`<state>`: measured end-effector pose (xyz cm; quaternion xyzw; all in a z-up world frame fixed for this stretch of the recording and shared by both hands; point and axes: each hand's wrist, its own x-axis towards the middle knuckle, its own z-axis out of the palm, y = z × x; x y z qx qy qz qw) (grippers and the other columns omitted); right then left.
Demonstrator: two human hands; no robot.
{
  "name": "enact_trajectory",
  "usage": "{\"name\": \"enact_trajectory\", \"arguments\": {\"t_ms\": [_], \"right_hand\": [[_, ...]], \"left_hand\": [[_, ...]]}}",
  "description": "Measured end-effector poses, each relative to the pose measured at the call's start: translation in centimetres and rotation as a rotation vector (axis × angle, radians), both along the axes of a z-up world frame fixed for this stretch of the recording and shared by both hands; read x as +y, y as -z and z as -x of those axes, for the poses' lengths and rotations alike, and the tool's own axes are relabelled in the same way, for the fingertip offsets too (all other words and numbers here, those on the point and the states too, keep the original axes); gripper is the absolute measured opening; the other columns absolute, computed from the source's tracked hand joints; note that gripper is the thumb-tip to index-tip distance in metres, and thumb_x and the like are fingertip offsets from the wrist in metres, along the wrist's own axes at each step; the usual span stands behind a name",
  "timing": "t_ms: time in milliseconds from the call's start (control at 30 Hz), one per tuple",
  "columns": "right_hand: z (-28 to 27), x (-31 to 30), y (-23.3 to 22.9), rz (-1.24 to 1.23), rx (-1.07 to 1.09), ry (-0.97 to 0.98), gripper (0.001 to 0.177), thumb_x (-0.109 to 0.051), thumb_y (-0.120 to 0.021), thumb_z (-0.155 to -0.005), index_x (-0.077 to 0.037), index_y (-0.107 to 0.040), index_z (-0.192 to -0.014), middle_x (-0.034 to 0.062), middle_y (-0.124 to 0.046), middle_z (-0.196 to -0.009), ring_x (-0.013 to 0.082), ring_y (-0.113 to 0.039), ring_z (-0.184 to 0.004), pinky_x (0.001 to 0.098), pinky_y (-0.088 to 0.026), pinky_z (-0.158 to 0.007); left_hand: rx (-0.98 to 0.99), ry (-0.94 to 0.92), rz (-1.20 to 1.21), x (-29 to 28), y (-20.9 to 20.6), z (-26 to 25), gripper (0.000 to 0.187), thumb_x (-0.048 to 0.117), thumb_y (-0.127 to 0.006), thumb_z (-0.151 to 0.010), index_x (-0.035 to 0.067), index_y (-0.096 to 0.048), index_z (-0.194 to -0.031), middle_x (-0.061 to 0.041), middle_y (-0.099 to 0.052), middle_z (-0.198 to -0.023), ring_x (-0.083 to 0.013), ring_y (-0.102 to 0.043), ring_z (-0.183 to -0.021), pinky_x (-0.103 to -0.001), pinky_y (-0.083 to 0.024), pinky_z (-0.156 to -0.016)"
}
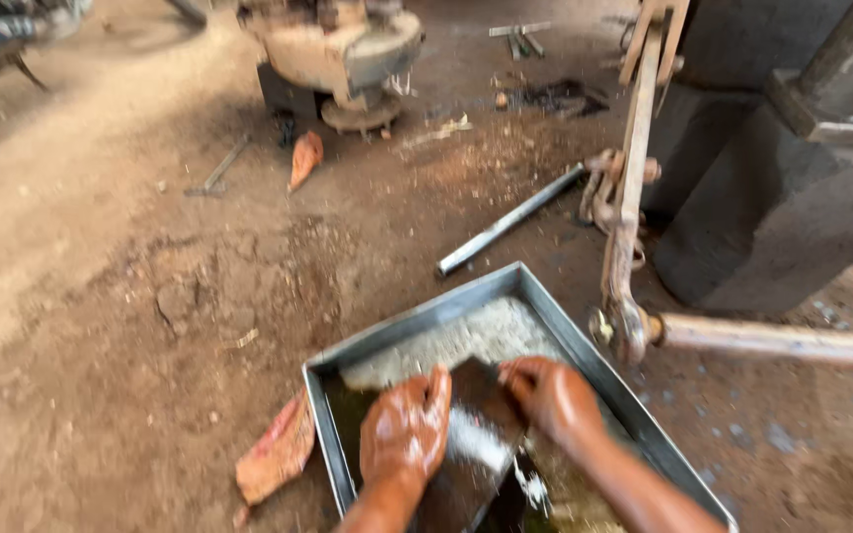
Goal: The person scrubs a circular metal part with a central hole and radial spokes using a dark abrasive pad in a shallow metal tray filled with liquid. The person then scrubs a rectangular metal block in the same tray.
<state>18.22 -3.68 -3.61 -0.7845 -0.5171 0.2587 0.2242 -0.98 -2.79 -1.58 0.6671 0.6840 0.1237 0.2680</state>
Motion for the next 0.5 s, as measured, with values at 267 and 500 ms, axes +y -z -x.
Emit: {"name": "enact_trajectory", "arguments": {"t_ms": [267,500], "right_hand": [[4.9,-6.3,2.7,-0.442,-0.187,-0.113,0.036,-0.033,-0.062,-0.092,-0.027,-0.074,-0.125,0.0028,-0.072,-0.130,0.0226,-0.072,-0.112,0.0379,-0.053,-0.100],[-0.9,-5.1,2.5,-0.660,-0.308,-0.532,0.041,-0.017,-0.053,-0.094,-0.019,-0.067,-0.132,0.0054,-0.068,-0.136,0.0206,-0.067,-0.122,0.0387,-0.048,-0.105]], "left_hand": [[-0.017,0.017,-0.025,1.1,-0.6,-0.9,0.062,0.060,-0.033,-0.099,0.016,-0.076,-0.106,-0.015,-0.071,-0.116,-0.0374,-0.066,-0.113,-0.048,-0.051,-0.101],[-0.003,0.006,-0.023,1.1,-0.9,-1.4,0.061,0.059,-0.033,-0.098,0.015,-0.075,-0.105,-0.015,-0.070,-0.116,-0.0390,-0.066,-0.111,-0.048,-0.051,-0.099]]}}
